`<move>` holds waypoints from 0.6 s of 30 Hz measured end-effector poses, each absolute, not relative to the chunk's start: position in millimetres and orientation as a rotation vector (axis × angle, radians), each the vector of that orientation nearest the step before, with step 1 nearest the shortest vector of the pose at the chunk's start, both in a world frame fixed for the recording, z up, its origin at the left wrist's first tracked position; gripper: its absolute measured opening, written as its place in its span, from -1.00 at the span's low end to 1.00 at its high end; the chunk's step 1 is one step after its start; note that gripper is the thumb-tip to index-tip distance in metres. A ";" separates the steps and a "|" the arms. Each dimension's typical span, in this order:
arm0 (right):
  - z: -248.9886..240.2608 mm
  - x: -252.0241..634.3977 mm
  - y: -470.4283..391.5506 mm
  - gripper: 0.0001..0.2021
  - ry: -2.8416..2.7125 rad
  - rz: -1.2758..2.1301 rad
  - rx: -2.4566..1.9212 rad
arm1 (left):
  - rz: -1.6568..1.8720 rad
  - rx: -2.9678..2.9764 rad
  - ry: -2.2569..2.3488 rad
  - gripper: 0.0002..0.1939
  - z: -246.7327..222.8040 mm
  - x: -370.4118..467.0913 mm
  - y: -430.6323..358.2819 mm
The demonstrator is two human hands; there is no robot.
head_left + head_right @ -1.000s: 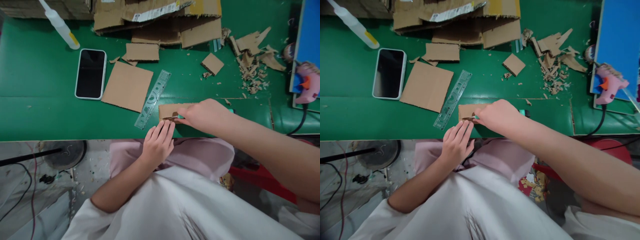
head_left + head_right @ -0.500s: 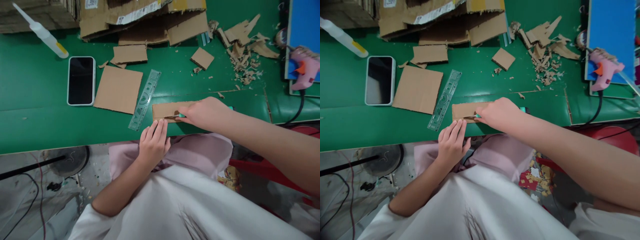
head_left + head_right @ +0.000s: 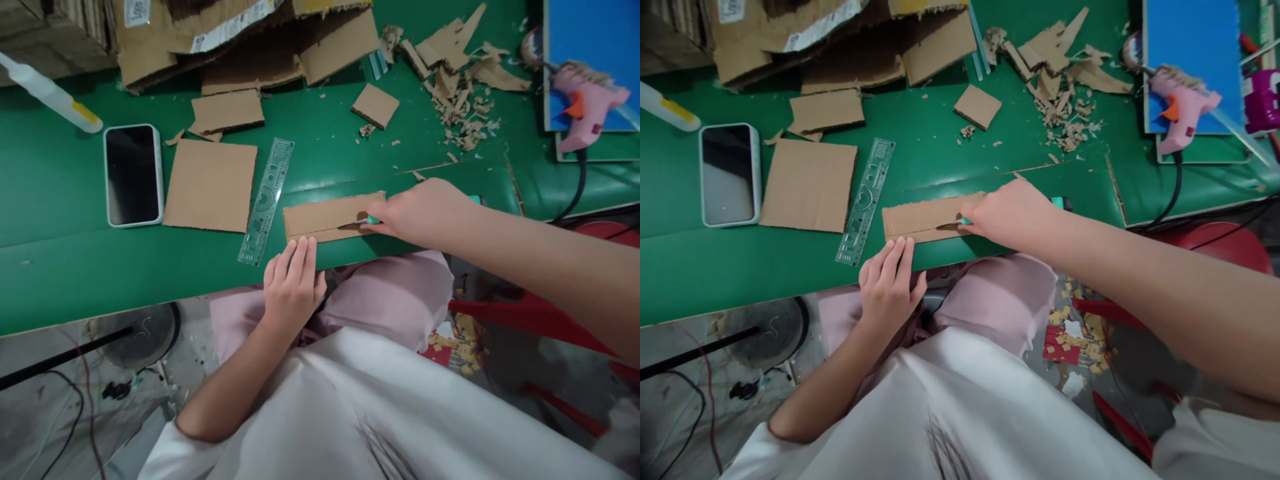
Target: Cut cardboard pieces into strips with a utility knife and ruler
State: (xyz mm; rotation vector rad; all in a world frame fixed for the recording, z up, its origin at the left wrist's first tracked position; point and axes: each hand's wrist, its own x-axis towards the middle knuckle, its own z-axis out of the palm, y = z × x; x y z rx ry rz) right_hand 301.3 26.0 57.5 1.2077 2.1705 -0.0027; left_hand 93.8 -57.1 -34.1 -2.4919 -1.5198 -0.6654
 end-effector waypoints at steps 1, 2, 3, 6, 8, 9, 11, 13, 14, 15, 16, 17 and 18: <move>57.5 305.4 25.7 -0.59 2.163 -0.001 1.211 | -0.665 -2.493 -1.517 -0.45 -34.0 94.1 -57.0; 57.7 310.3 25.3 -0.60 2.152 -0.002 1.216 | -0.666 -2.496 -1.518 -0.45 -33.9 94.2 -57.0; 57.9 315.9 24.9 -0.61 2.138 -0.005 1.221 | -0.668 -2.501 -1.519 -0.44 -34.0 94.3 -57.0; 58.4 333.4 23.2 -0.63 2.066 0.005 1.243 | -0.672 -2.511 -1.517 -0.45 -34.6 94.1 -57.1; 58.8 341.3 21.8 -0.63 2.051 0.023 1.254 | -0.673 -2.496 -1.506 -0.46 -34.7 93.8 -57.1; 59.1 343.3 21.0 -0.64 2.053 0.026 1.255 | -0.674 -2.489 -1.499 -0.47 -34.3 93.9 -56.9; 60.3 343.4 19.4 -0.66 2.075 0.015 1.263 | -0.677 -2.484 -1.491 -0.48 -32.1 94.9 -56.1; 61.8 340.3 17.5 -0.67 2.096 -0.009 1.268 | -0.678 -2.486 -1.502 -0.52 -28.3 97.8 -54.5; 62.7 338.4 16.5 -0.68 2.106 -0.019 1.269 | -0.671 -2.489 -1.519 -0.54 -26.2 100.2 -53.4; 63.4 336.6 15.4 -0.68 2.113 -0.025 1.270 | -0.661 -2.496 -1.536 -0.56 -24.3 103.0 -52.1; 63.8 335.1 14.3 -0.69 2.120 -0.029 1.272 | -0.648 -2.517 -1.540 -0.58 -22.9 106.3 -50.8; 64.1 334.0 13.3 -0.71 2.129 -0.033 1.272 | -0.634 -2.553 -1.527 -0.57 -22.1 109.8 -49.5; 64.1 333.5 12.4 -0.73 2.139 -0.037 1.270 | -0.623 -2.599 -1.493 -0.55 -22.1 113.2 -48.4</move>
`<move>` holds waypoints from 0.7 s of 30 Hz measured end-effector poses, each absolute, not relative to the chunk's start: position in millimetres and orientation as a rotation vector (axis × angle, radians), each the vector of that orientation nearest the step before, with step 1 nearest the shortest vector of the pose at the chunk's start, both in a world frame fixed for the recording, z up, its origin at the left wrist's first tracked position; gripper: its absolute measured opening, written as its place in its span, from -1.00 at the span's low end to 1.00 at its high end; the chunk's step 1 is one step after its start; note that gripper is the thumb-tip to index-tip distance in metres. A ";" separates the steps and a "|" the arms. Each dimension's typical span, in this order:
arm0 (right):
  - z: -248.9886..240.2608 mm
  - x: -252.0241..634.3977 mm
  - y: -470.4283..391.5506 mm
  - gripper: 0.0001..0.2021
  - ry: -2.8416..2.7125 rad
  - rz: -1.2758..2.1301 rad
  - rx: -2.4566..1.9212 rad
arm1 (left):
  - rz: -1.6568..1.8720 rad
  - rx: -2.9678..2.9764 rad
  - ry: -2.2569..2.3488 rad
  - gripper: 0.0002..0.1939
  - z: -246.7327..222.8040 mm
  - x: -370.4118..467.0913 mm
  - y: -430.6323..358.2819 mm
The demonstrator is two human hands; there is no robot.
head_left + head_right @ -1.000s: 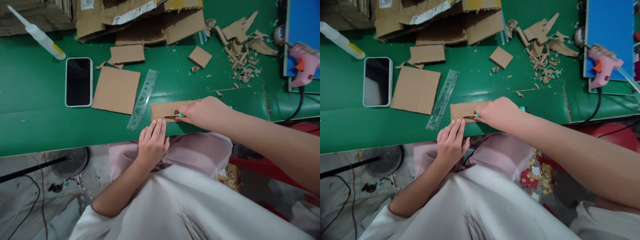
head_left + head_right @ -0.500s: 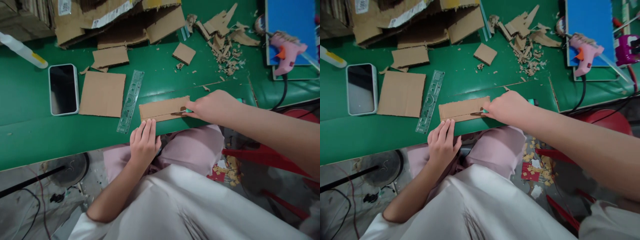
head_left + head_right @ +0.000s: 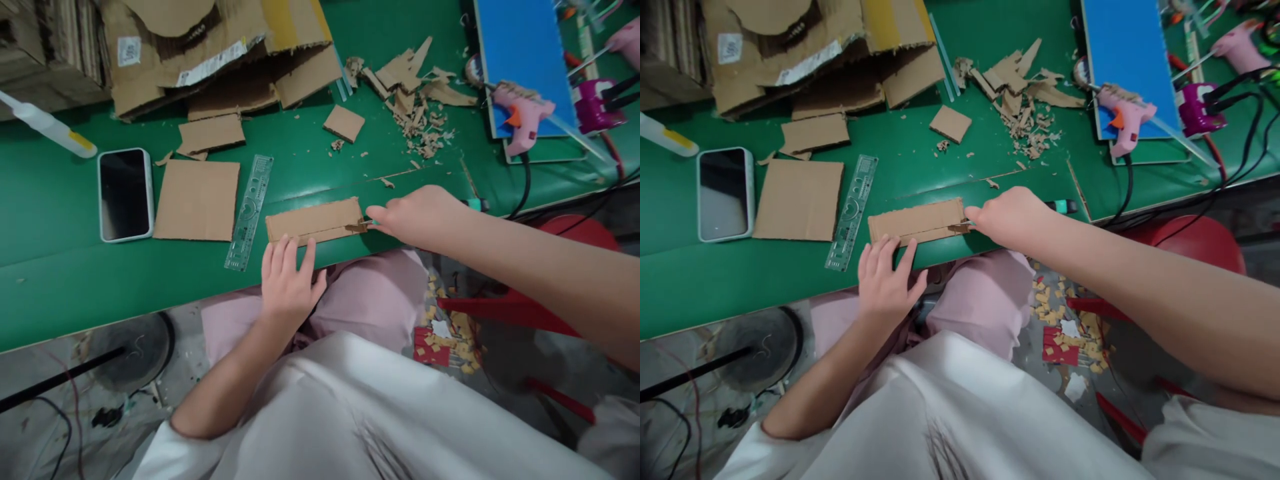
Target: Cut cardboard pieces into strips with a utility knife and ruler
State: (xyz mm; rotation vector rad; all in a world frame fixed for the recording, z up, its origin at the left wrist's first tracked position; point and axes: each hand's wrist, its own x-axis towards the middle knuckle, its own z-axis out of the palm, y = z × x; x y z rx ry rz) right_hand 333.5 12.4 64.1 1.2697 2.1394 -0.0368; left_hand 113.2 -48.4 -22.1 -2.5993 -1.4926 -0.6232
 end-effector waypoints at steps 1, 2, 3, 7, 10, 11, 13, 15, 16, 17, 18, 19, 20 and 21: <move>63.9 333.5 11.8 -0.73 2.150 -0.044 1.262 | -0.614 -2.647 -1.444 -0.52 -22.7 116.3 -47.6; 63.6 334.1 11.3 -0.71 2.160 -0.055 1.247 | -0.605 -2.678 -1.403 -0.50 -23.8 119.1 -47.2; 63.5 334.9 11.1 -0.69 2.166 -0.067 1.226 | -0.595 -2.685 -1.388 -0.49 -25.4 121.2 -47.3; 66.1 336.0 11.5 -0.68 2.225 -0.046 1.185 | -0.564 -2.641 -1.410 -0.52 -31.9 124.0 -50.1; 69.5 325.5 12.7 -0.60 2.318 0.037 1.225 | -0.570 -2.645 -1.381 -0.53 -35.2 122.2 -51.0; 69.9 319.5 13.3 -0.59 2.344 0.054 1.230 | -0.580 -2.645 -1.370 -0.53 -36.1 121.4 -50.9; 69.0 305.5 15.6 -0.61 2.401 0.052 1.195 | -0.607 -2.634 -1.349 -0.54 -37.8 120.4 -50.2; 66.4 291.1 18.9 -0.64 2.449 0.020 1.157 | -0.628 -2.623 -1.332 -0.55 -39.5 120.2 -49.4; 64.9 284.4 20.7 -0.67 2.466 -0.005 1.148 | -0.633 -2.619 -1.328 -0.55 -40.4 120.4 -49.2; 63.6 278.2 22.7 -0.70 2.477 -0.030 1.141 | -0.635 -2.619 -1.327 -0.54 -41.4 120.8 -49.0; 62.5 272.4 24.5 -0.74 2.486 -0.050 1.129 | -0.639 -2.622 -1.326 -0.54 -42.3 121.2 -48.9; 61.7 267.2 26.2 -0.76 2.494 -0.066 1.113 | -0.643 -2.627 -1.324 -0.53 -43.2 121.5 -48.9; 61.0 262.6 27.6 -0.78 2.501 -0.082 1.094 | -0.653 -2.632 -1.317 -0.53 -44.0 121.7 -48.9; 60.5 258.5 28.8 -0.79 2.505 -0.097 1.077 | -0.670 -2.634 -1.302 -0.54 -44.7 121.7 -49.0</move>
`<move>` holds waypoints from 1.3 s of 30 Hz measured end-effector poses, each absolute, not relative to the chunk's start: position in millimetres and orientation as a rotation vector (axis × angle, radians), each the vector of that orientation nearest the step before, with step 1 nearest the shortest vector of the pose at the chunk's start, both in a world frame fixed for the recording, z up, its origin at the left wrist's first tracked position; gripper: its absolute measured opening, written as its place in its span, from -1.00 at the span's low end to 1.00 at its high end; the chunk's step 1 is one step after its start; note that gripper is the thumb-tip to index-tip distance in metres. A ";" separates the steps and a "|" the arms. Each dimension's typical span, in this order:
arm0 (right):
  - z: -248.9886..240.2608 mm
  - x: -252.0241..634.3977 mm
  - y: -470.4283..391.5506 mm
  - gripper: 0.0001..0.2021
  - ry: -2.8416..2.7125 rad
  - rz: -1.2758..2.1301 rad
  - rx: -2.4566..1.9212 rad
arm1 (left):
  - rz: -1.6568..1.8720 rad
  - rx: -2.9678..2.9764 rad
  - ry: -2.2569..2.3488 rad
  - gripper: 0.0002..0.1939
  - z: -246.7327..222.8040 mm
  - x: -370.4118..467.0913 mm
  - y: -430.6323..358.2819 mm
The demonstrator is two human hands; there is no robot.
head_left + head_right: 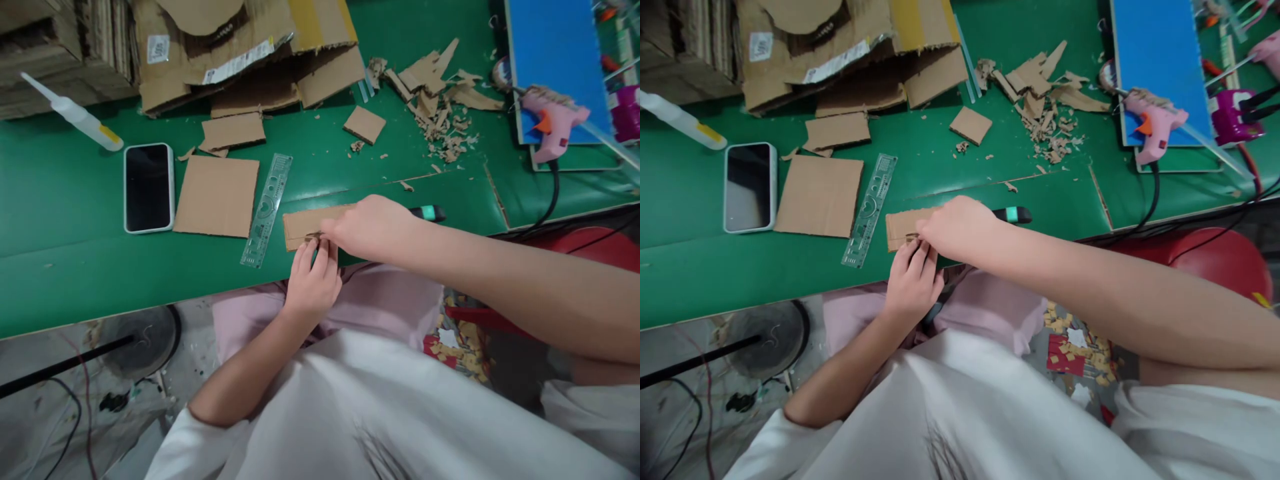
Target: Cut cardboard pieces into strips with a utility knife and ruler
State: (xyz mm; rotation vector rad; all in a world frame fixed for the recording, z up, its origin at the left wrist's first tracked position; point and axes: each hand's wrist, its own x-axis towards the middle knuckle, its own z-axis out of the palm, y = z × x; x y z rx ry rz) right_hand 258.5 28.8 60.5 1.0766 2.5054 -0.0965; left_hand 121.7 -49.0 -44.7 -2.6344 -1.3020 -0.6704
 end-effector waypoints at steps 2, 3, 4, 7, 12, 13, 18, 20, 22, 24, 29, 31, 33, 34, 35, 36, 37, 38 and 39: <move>59.2 252.1 30.6 -0.80 2.512 -0.126 1.055 | -0.707 -2.626 -1.277 -0.57 -45.6 121.1 -49.5; 58.4 250.0 31.2 -0.80 2.515 -0.135 1.046 | -0.718 -2.618 -1.276 -0.60 -45.7 120.7 -49.7; 57.5 248.4 31.6 -0.81 2.517 -0.135 1.040 | -0.722 -2.609 -1.282 -0.62 -45.6 120.2 -50.0; 55.4 246.6 32.0 -0.82 2.530 -0.103 1.021 | -0.707 -2.596 -1.298 -0.66 -43.9 119.2 -50.5; 58.4 245.0 32.1 -0.84 2.512 -0.119 1.028 | -0.707 -2.590 -1.279 -0.66 -40.7 119.3 -49.9; 59.6 244.2 32.2 -0.84 2.505 -0.128 1.033 | -0.710 -2.587 -1.275 -0.66 -40.6 119.3 -49.8; 62.1 239.0 32.8 -0.83 2.490 -0.163 1.065 | -0.717 -2.591 -1.279 -0.67 -42.9 118.2 -50.1; 60.4 237.6 32.7 -0.83 2.485 -0.164 1.070 | -0.715 -2.602 -1.276 -0.67 -44.1 117.7 -50.6; 58.2 236.8 32.2 -0.84 2.489 -0.152 1.065 | -0.711 -2.606 -1.270 -0.66 -44.7 117.7 -50.9; 56.5 236.5 31.4 -0.84 2.488 -0.142 1.061 | -0.712 -2.588 -1.273 -0.68 -44.6 118.2 -50.9; 56.3 237.1 29.9 -0.83 2.474 -0.133 1.058 | -0.717 -2.556 -1.301 -0.69 -43.5 119.6 -50.3; 56.8 238.8 30.2 -0.81 2.476 -0.139 1.055 | -0.715 -2.579 -1.304 -0.67 -44.1 119.2 -50.6; 56.8 242.3 30.9 -0.78 2.473 -0.146 1.045 | -0.684 -2.637 -1.326 -0.62 -45.0 118.0 -51.2; 56.6 244.7 31.3 -0.77 2.472 -0.145 1.038 | -0.657 -2.673 -1.346 -0.60 -45.4 117.3 -51.6; 56.3 247.7 31.7 -0.76 2.469 -0.139 1.032 | -0.625 -2.707 -1.369 -0.57 -45.7 116.5 -51.9; 55.9 251.2 32.0 -0.76 2.468 -0.130 1.027 | -0.593 -2.733 -1.393 -0.54 -45.7 115.7 -52.2; 55.5 255.0 32.2 -0.76 2.468 -0.120 1.026 | -0.566 -2.748 -1.410 -0.52 -45.6 115.0 -52.4; 55.3 259.0 32.2 -0.76 2.465 -0.113 1.026 | -0.545 -2.756 -1.420 -0.50 -45.3 114.3 -52.6; 55.2 263.0 32.0 -0.76 2.462 -0.108 1.029 | -0.531 -2.762 -1.425 -0.49 -44.9 113.7 -52.6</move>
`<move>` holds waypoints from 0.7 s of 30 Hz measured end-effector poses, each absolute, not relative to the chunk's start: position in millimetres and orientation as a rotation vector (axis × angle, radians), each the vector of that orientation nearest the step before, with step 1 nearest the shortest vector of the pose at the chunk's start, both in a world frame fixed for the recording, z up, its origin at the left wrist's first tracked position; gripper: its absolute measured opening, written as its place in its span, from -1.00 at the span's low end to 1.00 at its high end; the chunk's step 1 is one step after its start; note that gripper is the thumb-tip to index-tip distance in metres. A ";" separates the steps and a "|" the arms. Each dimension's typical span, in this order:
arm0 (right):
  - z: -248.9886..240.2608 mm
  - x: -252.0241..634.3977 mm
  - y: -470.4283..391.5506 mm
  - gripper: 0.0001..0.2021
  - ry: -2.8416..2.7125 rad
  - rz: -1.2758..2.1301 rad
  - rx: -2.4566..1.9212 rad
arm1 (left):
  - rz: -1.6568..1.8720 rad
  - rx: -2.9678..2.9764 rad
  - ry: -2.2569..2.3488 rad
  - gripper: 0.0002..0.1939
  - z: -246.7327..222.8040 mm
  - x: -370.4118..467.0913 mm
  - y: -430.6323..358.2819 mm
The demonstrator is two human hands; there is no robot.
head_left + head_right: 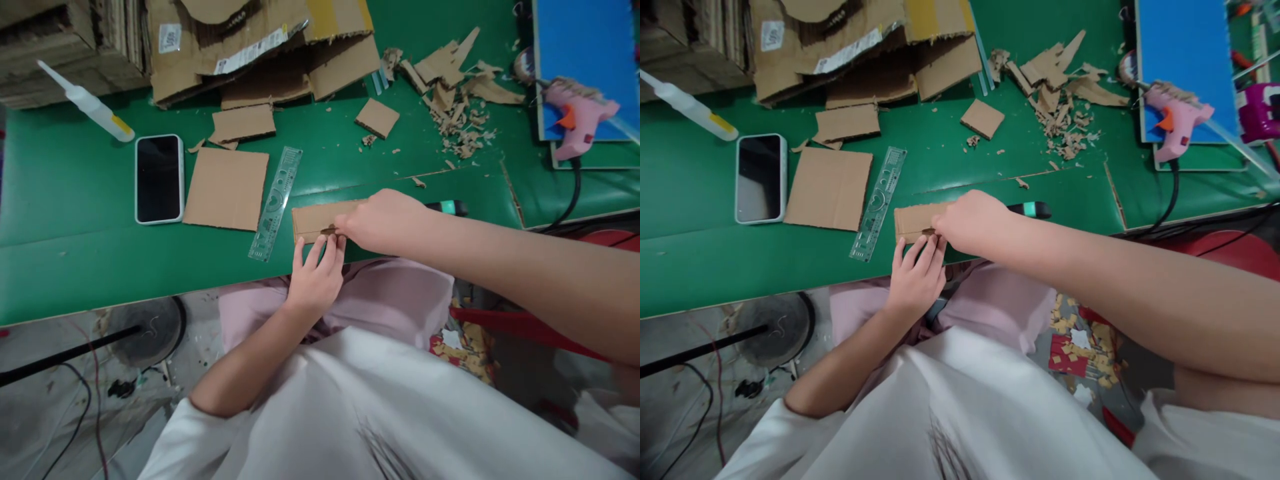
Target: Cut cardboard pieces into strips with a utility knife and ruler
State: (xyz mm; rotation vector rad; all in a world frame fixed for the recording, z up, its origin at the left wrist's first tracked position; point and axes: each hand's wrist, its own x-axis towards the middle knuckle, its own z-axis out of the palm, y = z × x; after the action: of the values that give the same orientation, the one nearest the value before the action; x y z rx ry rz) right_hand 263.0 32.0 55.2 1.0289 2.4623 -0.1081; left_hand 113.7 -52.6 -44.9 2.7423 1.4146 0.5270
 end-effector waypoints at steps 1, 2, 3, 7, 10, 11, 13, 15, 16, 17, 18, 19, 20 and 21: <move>55.4 266.8 31.6 -0.75 2.455 -0.105 1.035 | 0.521 2.742 1.409 -0.49 -44.5 113.2 -52.6; 55.8 270.4 31.1 -0.74 2.445 -0.105 1.042 | 0.521 2.741 1.399 -0.48 -44.1 112.8 -52.5; 56.4 273.6 30.4 -0.72 2.434 -0.100 1.049 | 0.523 2.740 1.389 -0.48 -43.7 112.5 -52.4; 59.3 286.1 27.3 -0.69 2.374 -0.056 1.066 | 0.536 2.746 1.392 -0.47 -42.8 112.6 -52.1; 61.3 299.4 24.9 -0.69 2.285 -0.049 1.086 | 0.602 2.783 1.408 -0.47 -42.6 113.5 -51.9; 61.9 304.7 24.0 -0.68 2.259 -0.047 1.100 | 0.624 2.788 1.413 -0.47 -42.6 113.8 -51.9; 63.3 315.4 21.8 -0.67 2.224 -0.037 1.132 | 0.635 2.773 1.416 -0.47 -42.5 114.3 -51.8; 64.5 324.0 19.1 -0.67 2.200 -0.030 1.157 | 0.625 2.758 1.418 -0.45 -42.4 114.6 -51.7; 64.9 327.0 17.8 -0.66 2.189 -0.030 1.169 | 0.627 2.761 1.417 -0.45 -42.2 114.7 -51.7; 65.0 329.1 16.6 -0.66 2.172 -0.030 1.181 | 0.634 2.771 1.417 -0.46 -42.0 114.8 -51.7; 65.0 330.4 15.6 -0.66 2.163 -0.032 1.186 | 0.639 2.779 1.416 -0.46 -41.7 114.8 -51.7; 64.9 331.1 14.8 -0.65 2.158 -0.025 1.192 | 0.639 2.782 1.413 -0.46 -41.3 114.7 -51.8; 64.9 331.5 14.3 -0.65 2.157 -0.020 1.189 | 0.630 2.780 1.408 -0.45 -40.9 114.7 -51.9; 65.3 331.8 14.0 -0.65 2.154 -0.017 1.183 | 0.616 2.776 1.403 -0.45 -40.3 114.6 -52.0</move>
State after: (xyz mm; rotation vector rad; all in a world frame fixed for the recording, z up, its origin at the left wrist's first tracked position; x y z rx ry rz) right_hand 331.8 14.0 65.3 1.1832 2.1543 -0.0166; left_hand 114.6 -52.0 -40.3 2.7761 1.4031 0.6156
